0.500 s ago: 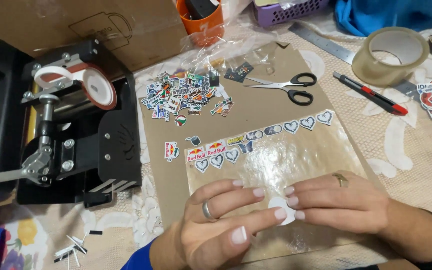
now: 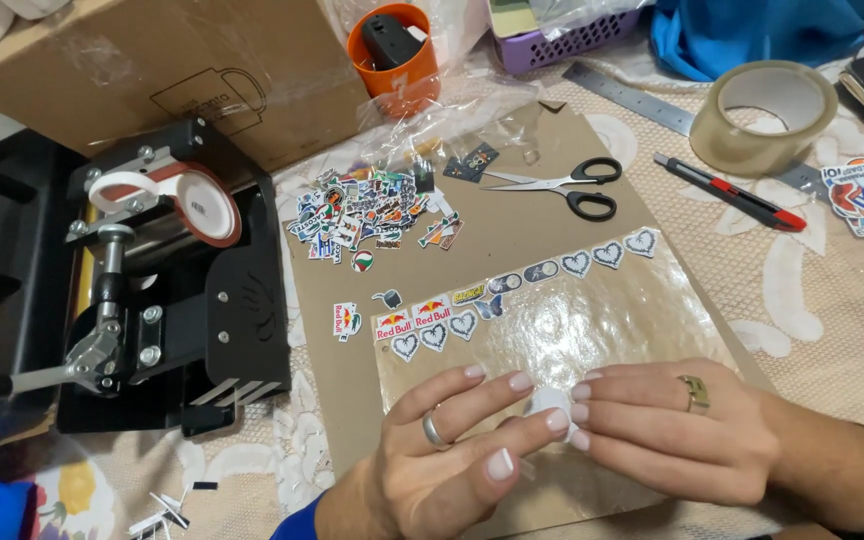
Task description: Peeling and applying various small stickers and decals onto a transparent transfer sheet, including trimming with scissors.
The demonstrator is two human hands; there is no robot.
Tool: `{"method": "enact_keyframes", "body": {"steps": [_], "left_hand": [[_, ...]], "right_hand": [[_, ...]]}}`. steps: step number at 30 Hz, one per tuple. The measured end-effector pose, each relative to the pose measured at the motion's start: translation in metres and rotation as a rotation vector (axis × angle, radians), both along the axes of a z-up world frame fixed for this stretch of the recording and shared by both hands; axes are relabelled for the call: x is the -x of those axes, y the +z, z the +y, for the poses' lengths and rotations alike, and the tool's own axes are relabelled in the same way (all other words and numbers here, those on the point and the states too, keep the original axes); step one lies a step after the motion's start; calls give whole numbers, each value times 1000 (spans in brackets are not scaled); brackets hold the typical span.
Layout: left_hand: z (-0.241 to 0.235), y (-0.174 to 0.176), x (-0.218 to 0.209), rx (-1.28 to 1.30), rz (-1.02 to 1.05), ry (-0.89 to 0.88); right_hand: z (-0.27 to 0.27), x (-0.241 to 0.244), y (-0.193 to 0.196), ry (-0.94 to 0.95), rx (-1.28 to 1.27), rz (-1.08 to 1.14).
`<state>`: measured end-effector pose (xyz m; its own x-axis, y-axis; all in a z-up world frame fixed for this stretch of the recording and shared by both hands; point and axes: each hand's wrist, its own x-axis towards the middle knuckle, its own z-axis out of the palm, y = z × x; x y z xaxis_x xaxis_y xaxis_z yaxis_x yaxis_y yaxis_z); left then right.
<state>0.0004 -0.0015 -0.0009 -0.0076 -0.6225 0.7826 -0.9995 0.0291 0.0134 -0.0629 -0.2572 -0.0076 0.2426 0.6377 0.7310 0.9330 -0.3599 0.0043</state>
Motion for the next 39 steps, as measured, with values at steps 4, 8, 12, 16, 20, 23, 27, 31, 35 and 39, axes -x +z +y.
{"method": "enact_keyframes", "body": {"steps": [4,8,12,16,20,23,27,31,35,39], "left_hand": [[-5,-3,-1,27,-28,34],[-9,-8,-1,45,-29,45],[-11,-12,3,52,42,50],[-8,-18,4,19,213,-15],[-12,-17,9,43,307,-6],[-14,-19,10,60,476,-25],[-14,-25,0,139,706,-60],[-20,-34,-25,64,771,99],[-30,-92,-50,0,667,153],[-32,-117,-55,-154,544,311]], "right_hand": [[0,-1,1,-20,27,-83],[-1,0,-1,-38,22,-114],[-1,-1,0,-54,36,-170],[0,-3,-3,-61,40,-243],[1,-4,-7,-64,29,-216],[1,-5,-17,-89,-25,-166],[4,-11,-23,-213,-337,276],[-1,-51,-26,-568,-549,1091],[-3,-108,-36,-655,-301,1408],[0,-144,-46,-556,25,1480]]}}
